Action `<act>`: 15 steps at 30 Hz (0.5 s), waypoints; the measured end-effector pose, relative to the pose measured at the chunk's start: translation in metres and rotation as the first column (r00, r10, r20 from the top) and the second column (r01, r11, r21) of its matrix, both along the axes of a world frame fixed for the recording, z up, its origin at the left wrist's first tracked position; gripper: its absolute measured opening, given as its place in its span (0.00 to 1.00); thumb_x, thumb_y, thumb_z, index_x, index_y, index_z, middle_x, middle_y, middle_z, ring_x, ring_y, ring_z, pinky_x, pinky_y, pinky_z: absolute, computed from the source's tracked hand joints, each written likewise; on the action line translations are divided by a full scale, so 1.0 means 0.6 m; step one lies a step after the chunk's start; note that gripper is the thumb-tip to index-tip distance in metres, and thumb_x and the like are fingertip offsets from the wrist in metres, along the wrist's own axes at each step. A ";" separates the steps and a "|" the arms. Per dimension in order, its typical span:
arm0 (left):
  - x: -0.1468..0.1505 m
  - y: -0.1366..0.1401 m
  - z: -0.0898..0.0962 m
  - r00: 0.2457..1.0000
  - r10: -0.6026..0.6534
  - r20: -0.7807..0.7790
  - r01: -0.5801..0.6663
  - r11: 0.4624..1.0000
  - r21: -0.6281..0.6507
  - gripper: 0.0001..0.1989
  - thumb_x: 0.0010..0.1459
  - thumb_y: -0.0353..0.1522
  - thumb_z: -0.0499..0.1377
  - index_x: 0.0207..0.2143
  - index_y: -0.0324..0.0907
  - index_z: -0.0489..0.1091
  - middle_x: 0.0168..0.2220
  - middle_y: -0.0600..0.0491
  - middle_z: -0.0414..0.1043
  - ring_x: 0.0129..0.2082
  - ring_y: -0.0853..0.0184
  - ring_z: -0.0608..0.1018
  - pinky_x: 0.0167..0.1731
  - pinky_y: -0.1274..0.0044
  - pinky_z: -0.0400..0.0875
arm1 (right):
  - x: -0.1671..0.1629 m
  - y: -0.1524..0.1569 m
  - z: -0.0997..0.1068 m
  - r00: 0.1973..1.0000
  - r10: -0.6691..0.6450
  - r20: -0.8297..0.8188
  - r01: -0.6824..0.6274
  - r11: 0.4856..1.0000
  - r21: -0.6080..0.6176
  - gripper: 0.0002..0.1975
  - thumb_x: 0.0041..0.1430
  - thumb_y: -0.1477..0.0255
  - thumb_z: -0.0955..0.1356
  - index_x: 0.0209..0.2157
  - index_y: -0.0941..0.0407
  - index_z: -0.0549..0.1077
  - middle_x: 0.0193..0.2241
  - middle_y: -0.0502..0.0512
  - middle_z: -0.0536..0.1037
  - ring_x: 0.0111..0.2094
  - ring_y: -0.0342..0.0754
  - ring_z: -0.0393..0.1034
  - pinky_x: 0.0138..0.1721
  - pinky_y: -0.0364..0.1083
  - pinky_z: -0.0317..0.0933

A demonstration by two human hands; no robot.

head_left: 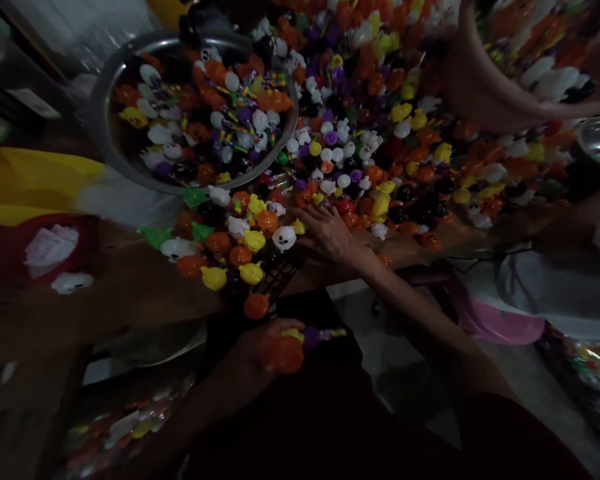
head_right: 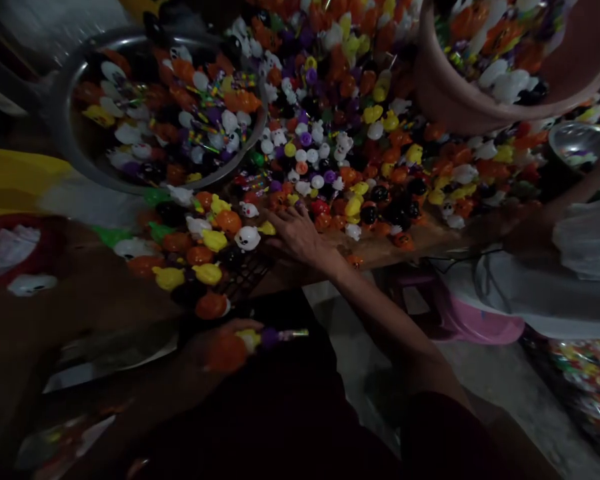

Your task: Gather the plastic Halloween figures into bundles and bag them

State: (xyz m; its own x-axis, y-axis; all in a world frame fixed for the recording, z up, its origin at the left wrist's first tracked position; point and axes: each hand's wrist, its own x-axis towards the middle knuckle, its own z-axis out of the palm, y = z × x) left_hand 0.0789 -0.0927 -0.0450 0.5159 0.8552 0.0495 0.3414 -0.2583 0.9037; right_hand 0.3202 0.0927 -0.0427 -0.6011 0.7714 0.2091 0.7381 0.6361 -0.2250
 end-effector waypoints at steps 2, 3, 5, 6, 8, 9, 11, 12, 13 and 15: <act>0.017 -0.005 -0.034 0.996 -0.043 -0.079 0.057 0.979 0.195 0.19 0.71 0.38 0.52 0.60 0.43 0.66 0.55 0.47 0.76 0.52 0.64 0.79 0.52 0.74 0.77 | 0.021 -0.016 0.002 0.996 -0.079 -0.028 0.080 0.995 0.060 0.33 0.67 0.56 0.66 0.67 0.57 0.61 0.57 0.66 0.73 0.56 0.62 0.63 0.57 0.58 0.55; 0.020 -0.004 -0.048 0.990 -0.032 -0.134 0.073 0.949 0.307 0.19 0.71 0.35 0.52 0.61 0.43 0.65 0.56 0.47 0.75 0.56 0.64 0.78 0.55 0.73 0.76 | 0.033 -0.025 0.006 0.990 -0.135 -0.031 0.138 0.987 0.084 0.31 0.68 0.57 0.66 0.66 0.58 0.63 0.56 0.66 0.73 0.55 0.62 0.63 0.55 0.57 0.56; 0.019 -0.001 -0.066 0.974 0.027 -0.226 0.082 0.883 0.462 0.18 0.70 0.31 0.53 0.61 0.41 0.64 0.58 0.46 0.74 0.60 0.63 0.75 0.58 0.71 0.74 | 0.053 -0.039 0.014 0.976 -0.216 -0.006 0.215 0.971 0.107 0.23 0.69 0.60 0.65 0.59 0.59 0.70 0.51 0.66 0.75 0.51 0.61 0.65 0.51 0.55 0.57; 0.016 0.002 -0.072 0.967 0.052 -0.248 0.081 0.864 0.496 0.18 0.69 0.30 0.54 0.60 0.40 0.65 0.58 0.46 0.74 0.62 0.62 0.73 0.59 0.70 0.73 | 0.057 -0.043 0.017 0.976 -0.215 0.015 0.213 0.972 0.103 0.19 0.70 0.63 0.64 0.55 0.59 0.73 0.49 0.65 0.76 0.49 0.60 0.66 0.49 0.54 0.57; 0.006 0.008 -0.077 0.959 0.061 -0.277 0.095 0.851 0.516 0.18 0.69 0.30 0.54 0.60 0.39 0.64 0.59 0.45 0.73 0.65 0.62 0.69 0.61 0.68 0.71 | 0.056 -0.043 0.023 0.987 -0.151 0.045 0.147 0.986 0.081 0.15 0.69 0.68 0.63 0.50 0.59 0.76 0.46 0.64 0.76 0.46 0.57 0.67 0.46 0.51 0.57; 0.001 0.010 -0.077 0.957 0.055 -0.286 0.107 0.846 0.522 0.18 0.69 0.30 0.54 0.60 0.38 0.64 0.59 0.45 0.73 0.66 0.61 0.68 0.62 0.69 0.71 | 0.050 -0.040 0.025 0.992 -0.111 0.053 0.107 0.992 0.071 0.14 0.69 0.70 0.62 0.48 0.59 0.76 0.45 0.63 0.76 0.44 0.55 0.68 0.45 0.50 0.57; -0.007 0.012 -0.075 0.945 0.035 -0.326 0.152 0.835 0.529 0.19 0.69 0.29 0.54 0.60 0.37 0.64 0.59 0.44 0.72 0.67 0.61 0.66 0.62 0.69 0.70 | 0.034 -0.029 0.026 0.996 -0.065 0.061 0.062 0.997 0.050 0.12 0.68 0.72 0.62 0.45 0.59 0.77 0.43 0.63 0.76 0.42 0.53 0.68 0.42 0.49 0.57; -0.009 0.013 -0.073 0.935 0.027 -0.353 0.176 0.829 0.530 0.19 0.69 0.28 0.54 0.61 0.37 0.64 0.59 0.44 0.72 0.68 0.60 0.66 0.63 0.68 0.69 | 0.026 -0.023 0.024 0.996 -0.058 0.066 0.056 0.998 0.032 0.11 0.68 0.72 0.63 0.42 0.59 0.77 0.42 0.62 0.76 0.40 0.53 0.68 0.42 0.49 0.58; -0.009 0.013 -0.072 0.925 0.025 -0.380 0.196 0.825 0.530 0.19 0.69 0.28 0.53 0.61 0.36 0.63 0.60 0.44 0.72 0.68 0.60 0.65 0.64 0.68 0.68 | 0.018 -0.018 0.019 0.996 -0.058 0.068 0.058 0.998 0.010 0.10 0.67 0.72 0.64 0.39 0.59 0.77 0.41 0.62 0.76 0.38 0.52 0.68 0.42 0.49 0.58; -0.007 0.013 -0.071 0.905 0.044 -0.423 0.214 0.813 0.541 0.19 0.69 0.28 0.53 0.61 0.35 0.64 0.60 0.44 0.72 0.68 0.59 0.66 0.65 0.67 0.66 | 0.004 -0.010 0.000 0.996 -0.074 0.047 0.075 0.997 -0.028 0.09 0.66 0.71 0.65 0.34 0.59 0.76 0.39 0.62 0.76 0.37 0.52 0.69 0.44 0.51 0.60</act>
State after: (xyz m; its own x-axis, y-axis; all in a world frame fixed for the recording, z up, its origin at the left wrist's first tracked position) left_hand 0.0750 -0.0852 -0.0874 0.6677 0.6896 0.2805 0.5865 -0.7193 0.3723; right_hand 0.3224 0.0865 -0.0426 -0.5499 0.8198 0.1595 0.7932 0.5725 -0.2079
